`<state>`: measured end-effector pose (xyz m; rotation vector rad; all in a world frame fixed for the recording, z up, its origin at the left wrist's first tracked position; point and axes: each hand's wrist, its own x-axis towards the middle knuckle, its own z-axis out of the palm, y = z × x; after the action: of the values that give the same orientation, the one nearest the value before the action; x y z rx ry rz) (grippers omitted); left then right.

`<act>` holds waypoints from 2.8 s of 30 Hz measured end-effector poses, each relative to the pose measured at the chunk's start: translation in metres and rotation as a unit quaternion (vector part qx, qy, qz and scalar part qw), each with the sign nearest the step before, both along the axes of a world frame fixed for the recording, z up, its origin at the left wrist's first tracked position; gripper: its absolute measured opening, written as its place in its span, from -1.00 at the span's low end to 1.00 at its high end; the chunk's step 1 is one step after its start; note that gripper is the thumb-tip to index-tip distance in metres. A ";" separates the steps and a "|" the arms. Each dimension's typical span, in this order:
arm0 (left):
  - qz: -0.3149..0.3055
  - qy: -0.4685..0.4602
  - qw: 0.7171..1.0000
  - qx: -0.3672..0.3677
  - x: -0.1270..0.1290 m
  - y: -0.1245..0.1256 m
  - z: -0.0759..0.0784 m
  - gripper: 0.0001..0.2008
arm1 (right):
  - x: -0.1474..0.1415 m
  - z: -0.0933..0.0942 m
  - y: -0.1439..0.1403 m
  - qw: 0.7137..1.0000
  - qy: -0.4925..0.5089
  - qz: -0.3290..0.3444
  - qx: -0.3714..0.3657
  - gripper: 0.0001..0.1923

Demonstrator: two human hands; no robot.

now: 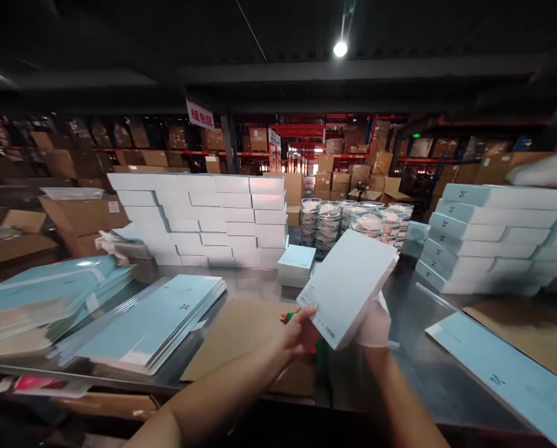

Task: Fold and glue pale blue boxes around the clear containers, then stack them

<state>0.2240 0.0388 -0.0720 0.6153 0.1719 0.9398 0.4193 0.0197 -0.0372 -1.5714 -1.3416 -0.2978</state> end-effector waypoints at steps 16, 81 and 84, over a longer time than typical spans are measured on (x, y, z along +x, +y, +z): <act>0.283 0.248 0.916 0.136 -0.169 -0.035 -0.019 0.14 | 0.007 0.093 -0.072 0.945 0.239 0.038 0.222 -0.66; 0.488 0.378 0.722 0.314 -0.212 -0.066 -0.012 -0.33 | -0.086 -0.041 -0.044 0.958 0.180 0.072 -0.210 -0.45; 0.493 0.373 0.727 0.300 -0.210 -0.069 -0.008 -0.34 | -0.090 -0.031 -0.062 0.975 0.199 0.087 -0.056 -0.37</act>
<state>0.0143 -0.0300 -0.0798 1.5855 1.0310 1.7605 0.3290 -0.0425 -0.0685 -1.4945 -1.1830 0.1971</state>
